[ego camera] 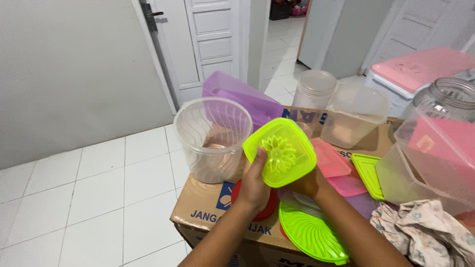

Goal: The person wipes several plastic and glass containers with a cloth, then opens and closes various plastic containers with colored lids, stacking them on a cardboard box. The person handles each container individually, aligning lids and placing them in a pile.

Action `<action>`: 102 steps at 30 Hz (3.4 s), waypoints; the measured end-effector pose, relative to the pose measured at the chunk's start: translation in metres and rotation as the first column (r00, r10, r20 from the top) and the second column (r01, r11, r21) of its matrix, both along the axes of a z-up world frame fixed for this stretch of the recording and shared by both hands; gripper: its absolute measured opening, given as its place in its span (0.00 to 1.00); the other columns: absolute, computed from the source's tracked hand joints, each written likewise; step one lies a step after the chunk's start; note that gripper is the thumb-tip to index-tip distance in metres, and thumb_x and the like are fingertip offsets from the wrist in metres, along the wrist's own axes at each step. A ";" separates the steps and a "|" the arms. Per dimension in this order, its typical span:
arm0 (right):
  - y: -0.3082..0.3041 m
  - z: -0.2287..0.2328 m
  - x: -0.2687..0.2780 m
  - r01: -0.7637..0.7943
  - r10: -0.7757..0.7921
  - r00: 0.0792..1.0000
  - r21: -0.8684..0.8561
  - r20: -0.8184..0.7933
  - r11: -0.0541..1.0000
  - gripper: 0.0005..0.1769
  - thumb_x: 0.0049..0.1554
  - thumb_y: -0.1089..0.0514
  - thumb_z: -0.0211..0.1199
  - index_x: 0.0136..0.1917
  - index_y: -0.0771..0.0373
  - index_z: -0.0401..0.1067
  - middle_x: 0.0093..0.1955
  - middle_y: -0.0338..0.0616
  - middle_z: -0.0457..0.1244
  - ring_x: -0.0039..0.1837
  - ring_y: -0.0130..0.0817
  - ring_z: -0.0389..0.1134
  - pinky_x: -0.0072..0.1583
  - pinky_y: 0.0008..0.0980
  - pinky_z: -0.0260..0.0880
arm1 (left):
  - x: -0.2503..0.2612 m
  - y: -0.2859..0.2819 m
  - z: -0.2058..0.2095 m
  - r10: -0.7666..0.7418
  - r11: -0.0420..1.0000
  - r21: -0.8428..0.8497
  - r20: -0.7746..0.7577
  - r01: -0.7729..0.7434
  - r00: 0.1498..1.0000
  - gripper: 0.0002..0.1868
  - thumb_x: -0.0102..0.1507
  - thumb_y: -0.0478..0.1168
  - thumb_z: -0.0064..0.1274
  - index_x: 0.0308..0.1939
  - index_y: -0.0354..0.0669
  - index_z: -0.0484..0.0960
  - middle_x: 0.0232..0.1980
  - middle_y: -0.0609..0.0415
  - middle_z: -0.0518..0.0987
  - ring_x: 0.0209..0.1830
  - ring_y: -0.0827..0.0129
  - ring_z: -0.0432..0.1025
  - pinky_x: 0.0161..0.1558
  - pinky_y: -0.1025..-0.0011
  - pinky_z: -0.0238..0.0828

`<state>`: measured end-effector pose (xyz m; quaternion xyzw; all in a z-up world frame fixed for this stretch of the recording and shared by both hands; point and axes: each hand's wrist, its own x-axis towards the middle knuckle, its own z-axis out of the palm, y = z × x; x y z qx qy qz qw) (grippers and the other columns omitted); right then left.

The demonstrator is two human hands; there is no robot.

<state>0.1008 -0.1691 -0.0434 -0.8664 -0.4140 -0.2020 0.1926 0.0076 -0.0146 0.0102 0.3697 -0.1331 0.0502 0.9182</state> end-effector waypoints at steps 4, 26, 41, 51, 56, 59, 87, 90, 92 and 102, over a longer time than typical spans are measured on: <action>0.007 -0.011 0.009 -0.058 0.052 0.995 0.068 0.091 0.996 0.25 0.53 0.53 0.66 0.62 0.61 0.73 0.63 0.52 0.67 0.65 0.51 0.67 0.64 0.47 0.66 | 0.011 -0.011 0.009 -0.204 0.963 -0.210 -0.159 0.169 0.966 0.35 0.70 0.62 0.37 0.71 0.42 0.66 0.68 0.48 0.74 0.67 0.59 0.70 0.66 0.59 0.67; -0.133 0.045 -0.040 0.354 -0.218 0.935 0.789 -0.280 0.502 0.04 0.61 0.68 0.66 0.47 0.67 0.71 0.46 0.37 0.66 0.46 0.20 0.67 0.48 0.20 0.69 | 0.066 -0.042 -0.015 0.230 0.943 -0.102 -0.491 -0.317 0.840 0.30 0.66 0.48 0.55 0.68 0.34 0.71 0.62 0.47 0.79 0.57 0.62 0.76 0.55 0.63 0.75; -0.126 0.036 -0.080 0.389 -0.305 0.921 0.566 -0.241 0.727 0.03 0.52 0.68 0.66 0.42 0.66 0.74 0.41 0.41 0.67 0.42 0.29 0.69 0.46 0.29 0.71 | 0.097 -0.044 -0.076 0.744 0.660 0.463 -0.291 -0.592 0.602 0.41 0.63 0.39 0.63 0.72 0.32 0.54 0.75 0.38 0.56 0.75 0.51 0.56 0.72 0.55 0.52; -0.074 0.013 -0.099 0.088 -0.079 0.995 0.170 -0.060 0.982 0.11 0.42 0.65 0.66 0.41 0.62 0.73 0.43 0.46 0.65 0.50 0.48 0.67 0.54 0.41 0.69 | 0.023 -0.068 -0.011 0.406 0.231 0.742 0.514 -0.629 0.756 0.30 0.58 0.45 0.64 0.64 0.47 0.75 0.76 0.43 0.61 0.83 0.38 0.41 0.72 0.29 0.22; -0.092 0.010 -0.095 0.164 -0.145 0.983 0.177 -0.117 0.971 0.12 0.44 0.60 0.70 0.43 0.62 0.76 0.47 0.46 0.68 0.52 0.48 0.68 0.55 0.43 0.69 | 0.026 -0.069 -0.015 0.225 0.068 0.852 0.494 -0.519 0.840 0.26 0.54 0.48 0.65 0.55 0.48 0.81 0.72 0.46 0.64 0.80 0.40 0.43 0.66 0.21 0.16; -0.116 0.016 -0.086 0.345 -0.320 0.934 0.170 -0.159 0.923 0.11 0.45 0.60 0.69 0.44 0.62 0.77 0.47 0.47 0.69 0.54 0.47 0.69 0.57 0.43 0.69 | 0.031 -0.067 -0.025 0.196 0.023 0.840 0.528 -0.542 0.826 0.23 0.55 0.48 0.65 0.53 0.48 0.83 0.72 0.47 0.66 0.80 0.42 0.44 0.66 0.20 0.14; -0.109 0.040 -0.078 0.478 -0.506 0.862 0.350 -0.014 0.805 0.05 0.54 0.62 0.64 0.40 0.67 0.72 0.41 0.52 0.65 0.49 0.53 0.67 0.52 0.47 0.67 | 0.027 -0.050 -0.023 0.115 -0.022 0.892 0.451 -0.451 0.885 0.29 0.51 0.49 0.69 0.55 0.50 0.82 0.71 0.49 0.65 0.78 0.42 0.47 0.66 0.19 0.19; -0.118 0.052 -0.078 0.493 -0.524 0.851 0.374 -0.022 0.785 0.05 0.55 0.63 0.64 0.40 0.68 0.72 0.42 0.52 0.65 0.47 0.51 0.67 0.51 0.46 0.67 | 0.027 -0.050 -0.024 0.117 -0.057 0.880 0.474 -0.471 0.873 0.30 0.51 0.48 0.68 0.57 0.50 0.81 0.72 0.49 0.64 0.78 0.40 0.45 0.65 0.18 0.21; -0.126 0.058 -0.082 0.561 -0.557 0.818 0.414 -0.144 0.717 0.05 0.56 0.62 0.64 0.41 0.68 0.73 0.41 0.50 0.66 0.44 0.45 0.68 0.48 0.42 0.68 | 0.027 -0.050 -0.025 0.114 -0.076 0.868 0.497 -0.491 0.860 0.30 0.51 0.48 0.68 0.57 0.51 0.80 0.72 0.48 0.63 0.78 0.39 0.45 0.66 0.18 0.21; -0.166 0.086 -0.116 0.626 -0.651 0.743 0.506 -0.154 0.594 0.06 0.62 0.62 0.65 0.47 0.70 0.75 0.42 0.49 0.66 0.41 0.37 0.66 0.47 0.35 0.66 | 0.039 -0.064 -0.019 0.039 -0.159 0.839 0.532 -0.521 0.846 0.29 0.51 0.48 0.69 0.55 0.50 0.81 0.71 0.44 0.63 0.77 0.38 0.45 0.66 0.19 0.27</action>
